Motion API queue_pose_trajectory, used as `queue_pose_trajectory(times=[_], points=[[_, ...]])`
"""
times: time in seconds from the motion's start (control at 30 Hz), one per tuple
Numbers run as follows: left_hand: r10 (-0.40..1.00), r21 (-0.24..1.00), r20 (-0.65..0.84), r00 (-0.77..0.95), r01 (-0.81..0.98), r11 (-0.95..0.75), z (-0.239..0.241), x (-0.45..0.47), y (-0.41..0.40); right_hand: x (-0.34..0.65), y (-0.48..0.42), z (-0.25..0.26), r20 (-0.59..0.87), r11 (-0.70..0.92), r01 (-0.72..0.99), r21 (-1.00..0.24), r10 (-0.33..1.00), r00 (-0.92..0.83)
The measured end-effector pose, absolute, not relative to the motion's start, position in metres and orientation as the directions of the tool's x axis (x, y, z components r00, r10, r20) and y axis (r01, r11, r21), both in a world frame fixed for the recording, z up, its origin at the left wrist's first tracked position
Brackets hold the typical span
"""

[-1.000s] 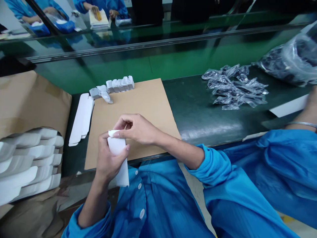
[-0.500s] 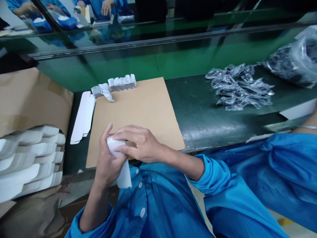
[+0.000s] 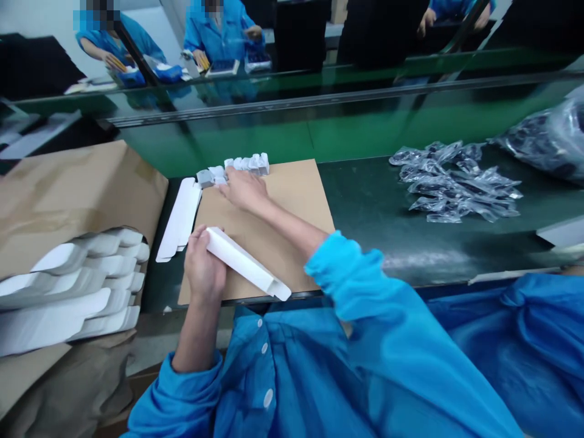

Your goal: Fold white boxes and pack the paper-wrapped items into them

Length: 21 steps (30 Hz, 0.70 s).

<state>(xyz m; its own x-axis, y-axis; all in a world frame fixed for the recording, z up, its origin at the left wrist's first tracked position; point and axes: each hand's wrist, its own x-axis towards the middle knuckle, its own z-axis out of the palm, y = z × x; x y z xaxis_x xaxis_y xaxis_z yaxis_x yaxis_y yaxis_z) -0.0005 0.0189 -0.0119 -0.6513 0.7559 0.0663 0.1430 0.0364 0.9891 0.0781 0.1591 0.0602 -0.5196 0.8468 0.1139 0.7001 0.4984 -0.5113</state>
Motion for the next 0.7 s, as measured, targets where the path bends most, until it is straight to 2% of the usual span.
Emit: queue_pose_trajectory(times=[0.07, 0.13, 0.2, 0.23, 0.3, 0.37, 0.4, 0.47, 0.53, 0.63, 0.7], points=[[0.741, 0.967, 0.14, -0.657, 0.252, 0.041, -0.015, -0.011, 0.024, 0.048, 0.18, 0.058, 0.069, 0.476, 0.772, -0.421, 0.866, -0.496], [0.744, 0.933, 0.206, -0.635, 0.357, 0.046, -0.014, -0.022, 0.016, 0.033, 0.188, 0.052, 0.055, 0.504, 0.768, -0.396, 0.848, -0.528], [0.818, 0.864, 0.269, -0.508, 0.503, 0.028, -0.009, -0.032, -0.001, 0.039, 0.187, 0.043, 0.072, 0.56, 0.748, -0.357, 0.814, -0.576], [0.884, 0.793, 0.292, -0.365, 0.61, -0.01, -0.006, -0.035, -0.011, 0.05, 0.184, 0.038, 0.086, 0.595, 0.732, -0.332, 0.792, -0.604], [0.966, 0.57, 0.255, 0.044, 0.8, -0.187, 0.001, -0.037, -0.026, 0.085, 0.174, 0.028, 0.102, 0.662, 0.695, -0.281, 0.74, -0.665], [0.912, 0.359, 0.128, 0.39, 0.839, -0.409, 0.008, -0.034, -0.029, 0.128, 0.162, 0.021, 0.074, 0.714, 0.657, -0.24, 0.689, -0.721], [0.874, 0.307, 0.083, 0.48, 0.822, -0.48, 0.01, -0.031, -0.027, 0.148, 0.155, 0.018, 0.054, 0.737, 0.637, -0.226, 0.662, -0.747], [0.825, 0.247, 0.022, 0.564, 0.797, -0.552, 0.014, -0.023, -0.017, 0.175, 0.144, 0.014, 0.047, 0.768, 0.603, -0.217, 0.625, -0.779], [0.816, 0.189, -0.037, 0.577, 0.806, -0.561, 0.018, -0.013, -0.006, 0.183, 0.139, 0.008, 0.088, 0.769, 0.593, -0.241, 0.625, -0.775], [0.861, 0.084, -0.075, 0.503, 0.864, -0.497, 0.021, 0.001, 0.001, 0.172, 0.146, -0.001, 0.113, 0.674, 0.667, -0.318, 0.725, -0.679], [0.863, 0.066, -0.067, 0.5, 0.865, -0.497, 0.02, 0.008, -0.001, 0.169, 0.154, -0.001, 0.086, 0.601, 0.72, -0.348, 0.785, -0.613]])
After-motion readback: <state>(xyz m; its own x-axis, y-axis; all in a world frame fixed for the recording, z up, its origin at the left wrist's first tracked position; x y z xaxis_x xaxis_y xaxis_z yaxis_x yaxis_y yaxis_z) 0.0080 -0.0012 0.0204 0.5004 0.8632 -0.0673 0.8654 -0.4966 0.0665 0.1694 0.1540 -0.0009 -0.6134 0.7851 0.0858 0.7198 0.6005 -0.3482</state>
